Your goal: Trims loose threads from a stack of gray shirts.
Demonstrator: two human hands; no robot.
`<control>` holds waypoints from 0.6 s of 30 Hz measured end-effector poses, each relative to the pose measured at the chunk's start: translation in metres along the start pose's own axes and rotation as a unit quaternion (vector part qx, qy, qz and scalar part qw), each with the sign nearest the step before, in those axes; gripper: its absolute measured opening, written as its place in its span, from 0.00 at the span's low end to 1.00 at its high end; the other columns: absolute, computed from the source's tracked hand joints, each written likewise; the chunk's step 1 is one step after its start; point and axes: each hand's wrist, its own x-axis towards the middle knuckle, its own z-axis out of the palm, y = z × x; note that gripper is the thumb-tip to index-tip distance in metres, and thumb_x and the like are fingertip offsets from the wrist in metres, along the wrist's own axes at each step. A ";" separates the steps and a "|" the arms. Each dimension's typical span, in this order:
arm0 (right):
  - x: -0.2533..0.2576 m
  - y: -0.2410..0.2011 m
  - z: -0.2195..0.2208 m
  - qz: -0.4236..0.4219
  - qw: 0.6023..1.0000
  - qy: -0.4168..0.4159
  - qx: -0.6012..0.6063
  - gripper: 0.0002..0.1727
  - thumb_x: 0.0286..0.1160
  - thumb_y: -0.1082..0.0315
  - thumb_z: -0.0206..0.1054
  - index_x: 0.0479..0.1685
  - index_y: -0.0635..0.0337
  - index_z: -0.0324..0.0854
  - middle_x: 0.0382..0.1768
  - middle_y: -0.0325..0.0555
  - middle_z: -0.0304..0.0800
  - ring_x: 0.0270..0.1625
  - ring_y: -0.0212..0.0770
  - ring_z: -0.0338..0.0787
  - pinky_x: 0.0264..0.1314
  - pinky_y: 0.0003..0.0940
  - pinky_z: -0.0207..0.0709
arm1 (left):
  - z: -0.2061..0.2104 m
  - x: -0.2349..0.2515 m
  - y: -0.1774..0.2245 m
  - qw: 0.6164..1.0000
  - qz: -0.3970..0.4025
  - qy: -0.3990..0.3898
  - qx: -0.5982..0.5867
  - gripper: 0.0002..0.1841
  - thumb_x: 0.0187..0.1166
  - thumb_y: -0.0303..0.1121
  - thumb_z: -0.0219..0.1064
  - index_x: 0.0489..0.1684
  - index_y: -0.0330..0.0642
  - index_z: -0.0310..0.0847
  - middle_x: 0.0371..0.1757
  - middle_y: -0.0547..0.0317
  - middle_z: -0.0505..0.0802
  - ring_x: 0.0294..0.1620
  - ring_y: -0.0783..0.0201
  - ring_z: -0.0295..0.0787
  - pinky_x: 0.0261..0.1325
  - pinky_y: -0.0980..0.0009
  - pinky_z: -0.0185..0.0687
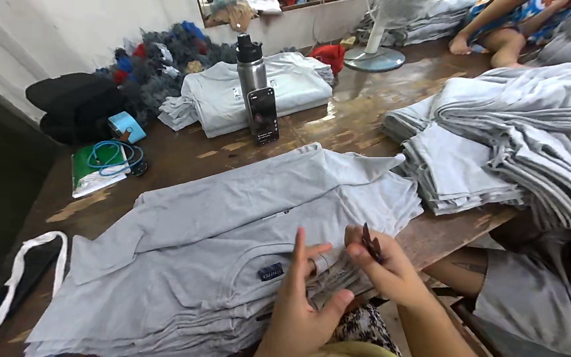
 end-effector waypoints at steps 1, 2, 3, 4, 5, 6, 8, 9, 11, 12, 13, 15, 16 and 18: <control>-0.010 0.006 0.004 0.008 1.000 0.012 0.004 0.20 0.90 0.53 0.58 0.28 0.54 0.71 0.28 0.32 0.71 0.32 0.18 0.71 0.35 0.14 0.65 | 0.001 -0.002 0.000 0.999 -0.007 0.038 -0.002 0.54 0.74 0.39 0.77 0.91 0.23 0.36 0.71 0.40 0.83 0.63 0.64 0.87 0.65 0.68 0.86; -0.018 0.011 0.008 0.015 1.000 0.023 0.014 0.18 0.88 0.55 0.60 0.27 0.53 0.71 0.29 0.33 0.73 0.35 0.20 0.74 0.38 0.15 0.67 | 0.001 -0.006 -0.001 0.997 -0.022 0.068 0.041 0.54 0.74 0.42 0.77 0.91 0.23 0.39 0.67 0.41 0.83 0.60 0.64 0.87 0.63 0.69 0.87; -0.025 0.016 0.012 0.023 0.999 0.031 0.025 0.16 0.86 0.57 0.62 0.28 0.52 0.71 0.31 0.32 0.76 0.38 0.20 0.76 0.41 0.16 0.70 | 0.002 -0.009 -0.001 0.989 -0.038 0.081 0.117 0.54 0.73 0.46 0.77 0.90 0.21 0.43 0.62 0.42 0.85 0.59 0.64 0.87 0.63 0.68 0.87; -0.030 0.019 0.015 0.030 0.998 0.041 0.037 0.14 0.84 0.60 0.63 0.28 0.52 0.71 0.33 0.32 0.78 0.40 0.20 0.79 0.44 0.16 0.73 | 0.003 -0.012 0.000 0.975 -0.051 0.076 0.202 0.55 0.72 0.52 0.75 0.89 0.21 0.47 0.59 0.44 0.89 0.59 0.62 0.88 0.65 0.64 0.85; -0.034 0.021 0.018 0.031 0.997 0.049 0.044 0.13 0.83 0.63 0.64 0.29 0.52 0.71 0.34 0.33 0.80 0.41 0.20 0.80 0.45 0.16 0.74 | 0.005 -0.015 0.001 0.961 -0.057 0.058 0.265 0.55 0.72 0.57 0.73 0.88 0.21 0.51 0.58 0.45 0.92 0.60 0.58 0.90 0.68 0.55 0.82; -0.036 0.022 0.019 0.028 0.997 0.053 0.047 0.11 0.82 0.64 0.64 0.30 0.53 0.71 0.36 0.34 0.81 0.41 0.21 0.81 0.45 0.16 0.74 | 0.006 -0.017 0.001 0.954 -0.053 0.037 0.292 0.55 0.72 0.60 0.71 0.88 0.21 0.54 0.59 0.45 0.94 0.61 0.56 0.91 0.71 0.49 0.78; -0.038 0.018 0.020 0.018 0.996 0.065 0.053 0.09 0.81 0.66 0.65 0.33 0.52 0.72 0.38 0.34 0.82 0.41 0.20 0.81 0.44 0.14 0.75 | 0.005 -0.019 0.002 0.974 -0.035 0.017 0.221 0.51 0.74 0.52 0.72 0.89 0.22 0.51 0.68 0.41 0.90 0.68 0.59 0.87 0.77 0.53 0.73; -0.037 0.014 0.019 0.013 0.996 0.074 0.058 0.07 0.80 0.67 0.66 0.35 0.51 0.72 0.39 0.32 0.83 0.42 0.19 0.82 0.44 0.14 0.75 | 0.003 -0.018 0.001 0.989 -0.021 0.020 0.144 0.49 0.75 0.43 0.73 0.90 0.21 0.47 0.73 0.38 0.86 0.72 0.61 0.85 0.79 0.59 0.75; -0.035 0.005 0.019 -0.003 0.994 0.095 0.058 0.07 0.79 0.67 0.68 0.37 0.48 0.73 0.42 0.31 0.85 0.43 0.19 0.83 0.44 0.12 0.76 | 0.000 -0.014 0.002 0.999 -0.004 0.041 -0.007 0.49 0.68 0.23 0.68 0.90 0.20 0.37 0.74 0.38 0.84 0.73 0.62 0.84 0.77 0.64 0.80; -0.035 0.001 0.020 -0.013 0.994 0.102 0.048 0.07 0.79 0.66 0.68 0.38 0.48 0.73 0.44 0.31 0.85 0.44 0.20 0.84 0.45 0.13 0.77 | -0.001 -0.013 0.003 0.997 -0.001 0.051 -0.051 0.51 0.64 0.17 0.65 0.90 0.21 0.33 0.73 0.42 0.85 0.72 0.63 0.84 0.76 0.64 0.81; -0.034 -0.002 0.021 -0.026 0.993 0.107 0.032 0.07 0.79 0.65 0.68 0.39 0.48 0.72 0.45 0.32 0.86 0.46 0.22 0.85 0.47 0.15 0.80 | -0.002 -0.012 0.004 0.995 0.000 0.059 -0.078 0.52 0.60 0.14 0.62 0.91 0.22 0.30 0.71 0.45 0.85 0.72 0.63 0.85 0.74 0.63 0.82; -0.033 -0.007 0.027 -0.047 0.992 0.113 0.000 0.10 0.77 0.62 0.71 0.39 0.49 0.71 0.49 0.34 0.86 0.50 0.25 0.87 0.51 0.19 0.83 | -0.002 -0.014 0.002 0.992 0.004 0.070 -0.104 0.52 0.59 0.13 0.61 0.91 0.24 0.30 0.71 0.49 0.86 0.71 0.63 0.85 0.74 0.63 0.83; -0.033 -0.009 0.031 -0.053 0.992 0.114 -0.019 0.13 0.76 0.60 0.73 0.39 0.49 0.70 0.50 0.35 0.85 0.53 0.26 0.88 0.53 0.20 0.84 | 0.000 -0.015 0.001 0.991 0.006 0.074 -0.110 0.52 0.59 0.13 0.60 0.91 0.25 0.31 0.71 0.50 0.86 0.71 0.64 0.85 0.74 0.63 0.83; -0.031 -0.012 0.040 -0.060 0.989 0.121 -0.059 0.19 0.72 0.55 0.78 0.37 0.50 0.69 0.51 0.36 0.83 0.56 0.26 0.87 0.56 0.20 0.84 | 0.002 -0.018 -0.002 0.990 0.009 0.074 -0.122 0.51 0.61 0.13 0.61 0.91 0.28 0.33 0.72 0.53 0.86 0.70 0.65 0.86 0.74 0.63 0.83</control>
